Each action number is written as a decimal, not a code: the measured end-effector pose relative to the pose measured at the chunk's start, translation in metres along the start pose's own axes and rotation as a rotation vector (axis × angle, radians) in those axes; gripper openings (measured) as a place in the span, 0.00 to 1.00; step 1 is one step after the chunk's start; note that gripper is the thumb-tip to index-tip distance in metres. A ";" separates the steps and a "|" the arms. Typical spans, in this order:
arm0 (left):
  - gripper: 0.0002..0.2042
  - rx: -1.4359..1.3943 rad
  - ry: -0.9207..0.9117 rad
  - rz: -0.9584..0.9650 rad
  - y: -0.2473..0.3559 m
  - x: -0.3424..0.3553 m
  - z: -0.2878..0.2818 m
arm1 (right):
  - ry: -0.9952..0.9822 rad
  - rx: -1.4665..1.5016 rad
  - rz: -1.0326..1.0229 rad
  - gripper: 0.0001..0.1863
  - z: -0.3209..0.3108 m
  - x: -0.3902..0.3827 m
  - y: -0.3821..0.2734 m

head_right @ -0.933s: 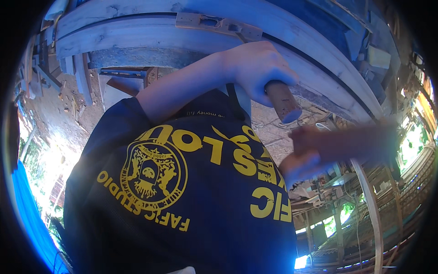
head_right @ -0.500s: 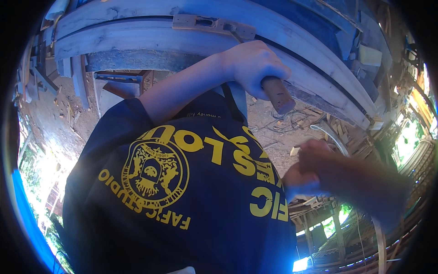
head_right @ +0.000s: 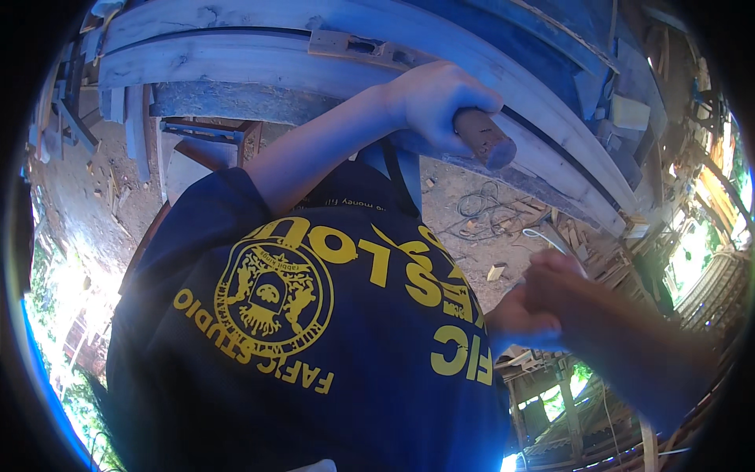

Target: Woodworking using manual tools like a hand plane and mallet to shape wooden planks.

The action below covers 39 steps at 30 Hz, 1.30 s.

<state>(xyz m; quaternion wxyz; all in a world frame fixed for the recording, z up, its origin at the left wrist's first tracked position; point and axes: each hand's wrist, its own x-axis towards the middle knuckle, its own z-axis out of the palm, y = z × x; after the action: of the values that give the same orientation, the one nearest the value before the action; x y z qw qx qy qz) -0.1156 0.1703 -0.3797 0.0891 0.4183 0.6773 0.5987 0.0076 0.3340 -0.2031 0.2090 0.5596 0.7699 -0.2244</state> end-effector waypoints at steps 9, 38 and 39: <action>0.18 0.002 -0.024 -0.005 0.006 0.000 0.003 | 0.276 0.558 -0.980 0.29 0.075 -0.009 0.063; 0.15 0.115 -0.071 0.129 0.032 -0.006 0.017 | 0.315 0.899 -0.570 0.27 0.089 0.033 0.060; 0.15 0.117 -0.069 0.127 0.033 -0.009 0.016 | 0.311 0.898 -0.571 0.27 0.090 0.034 0.059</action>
<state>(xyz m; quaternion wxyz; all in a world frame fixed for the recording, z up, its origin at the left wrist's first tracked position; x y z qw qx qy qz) -0.0848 0.1738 -0.3582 0.0499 0.4851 0.6797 0.5478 0.0609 0.3240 -0.3021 -0.2357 0.3891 0.7415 -0.4932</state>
